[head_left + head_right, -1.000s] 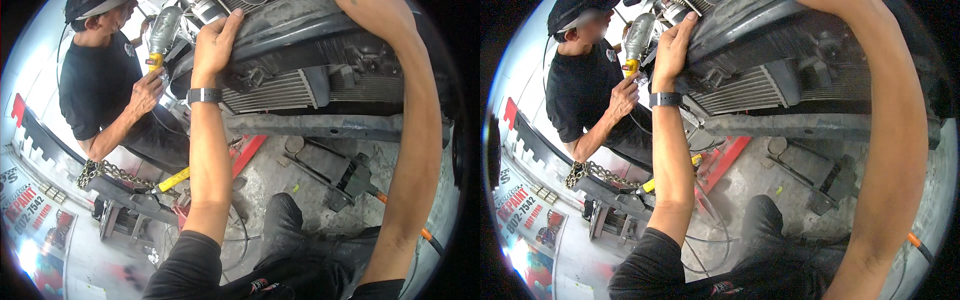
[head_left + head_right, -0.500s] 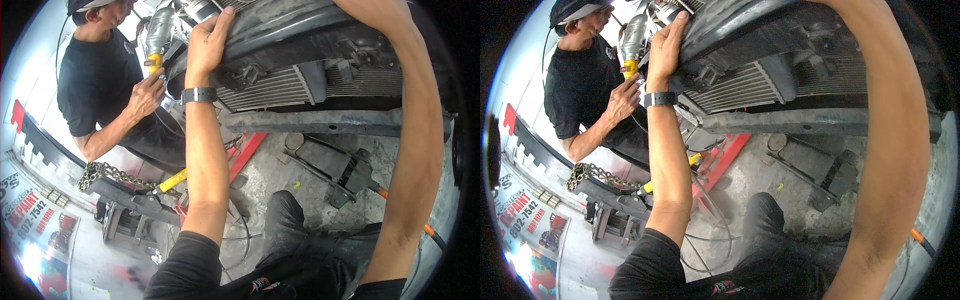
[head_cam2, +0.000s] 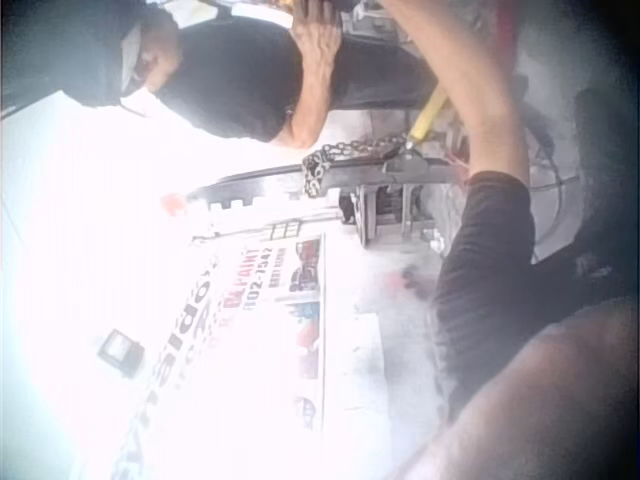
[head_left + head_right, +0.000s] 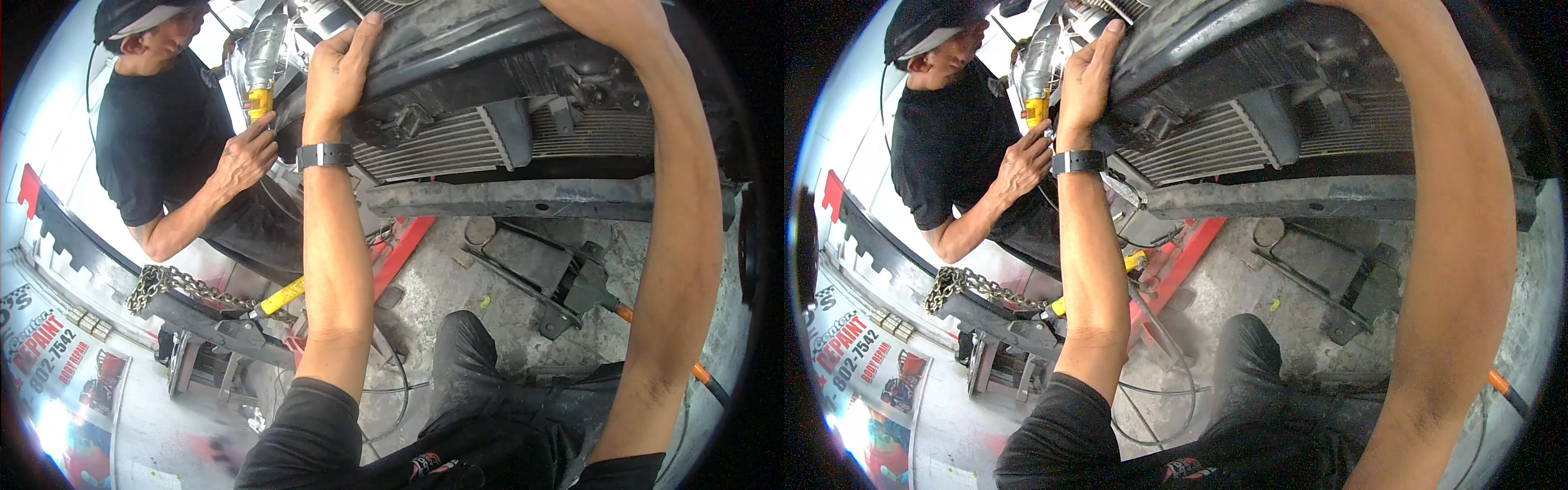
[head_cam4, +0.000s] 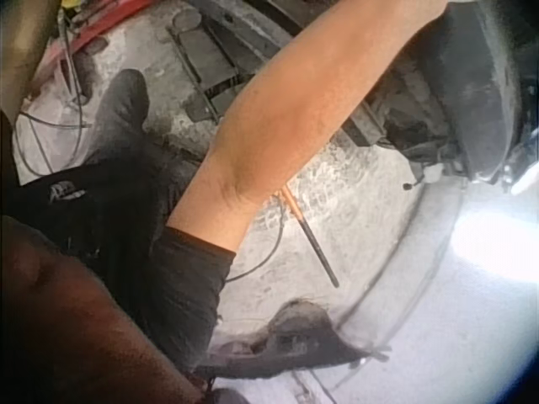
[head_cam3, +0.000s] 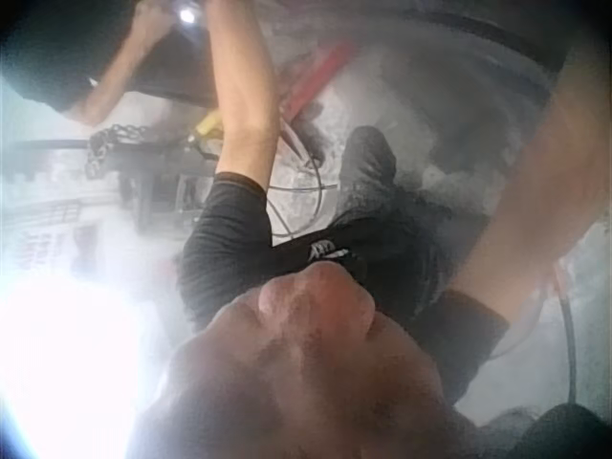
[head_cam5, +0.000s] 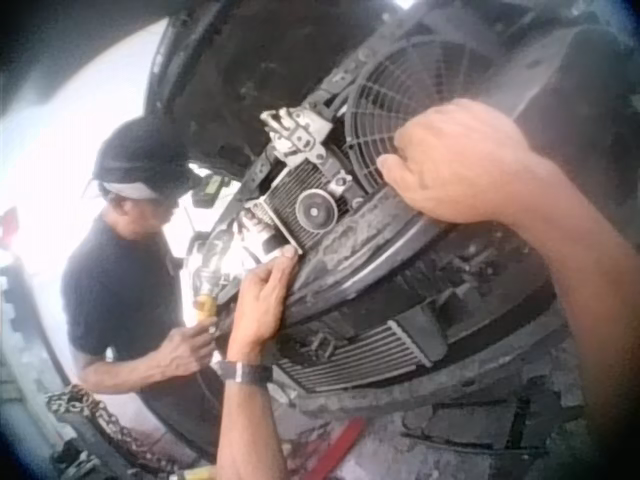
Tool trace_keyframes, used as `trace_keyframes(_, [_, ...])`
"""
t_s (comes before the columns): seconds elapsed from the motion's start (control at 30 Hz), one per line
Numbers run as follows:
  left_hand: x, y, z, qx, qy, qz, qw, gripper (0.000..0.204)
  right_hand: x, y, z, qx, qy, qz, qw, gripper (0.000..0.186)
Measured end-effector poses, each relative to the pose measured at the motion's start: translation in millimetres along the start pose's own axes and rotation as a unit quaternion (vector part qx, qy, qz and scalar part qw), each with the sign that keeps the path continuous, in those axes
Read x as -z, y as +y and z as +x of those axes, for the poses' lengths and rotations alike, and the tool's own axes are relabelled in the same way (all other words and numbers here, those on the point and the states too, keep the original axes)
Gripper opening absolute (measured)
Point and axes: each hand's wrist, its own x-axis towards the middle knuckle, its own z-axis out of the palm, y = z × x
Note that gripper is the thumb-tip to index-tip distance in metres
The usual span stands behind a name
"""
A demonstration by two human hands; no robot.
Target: The person holds and aligns the front bumper bar of a car while an assistant heats and shapes the frame, then assists with adjusting the headlight assembly.
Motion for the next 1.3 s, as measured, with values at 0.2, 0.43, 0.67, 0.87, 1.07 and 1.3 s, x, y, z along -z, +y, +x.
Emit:
trace_keyframes(0.2, [6, -3, 3, -0.001, 0.012, 0.017, 1.000, 0.059, -37, 23, 3, 0.180, 0.231, 0.007, 0.956, 0.043])
trace_keyframes(0.43, [-2, -7, 6, 0.008, 0.002, -0.005, 1.000, 0.062, -30, 26, 3, 0.175, 0.223, -0.004, 0.959, 0.041])
trace_keyframes(0.67, [2, -11, 5, -0.006, 0.012, 0.025, 1.000, 0.063, -27, 18, -3, 0.159, 0.195, -0.007, 0.968, 0.041])
trace_keyframes(0.87, [-6, -5, -1, -0.015, 0.015, -0.023, 1.000, 0.061, -5, 21, -3, 0.136, 0.067, 0.031, 0.988, 0.041])
trace_keyframes(1.07, [-1, -10, 8, -0.019, 0.012, 0.016, 1.000, 0.060, -28, 20, 0, 0.161, 0.199, -0.004, 0.967, 0.040])
trace_keyframes(1.3, [-5, 6, 4, 0.052, 0.006, 0.052, 0.997, 0.059, -56, 53, 47, 0.284, 0.296, -0.002, 0.912, 0.035])
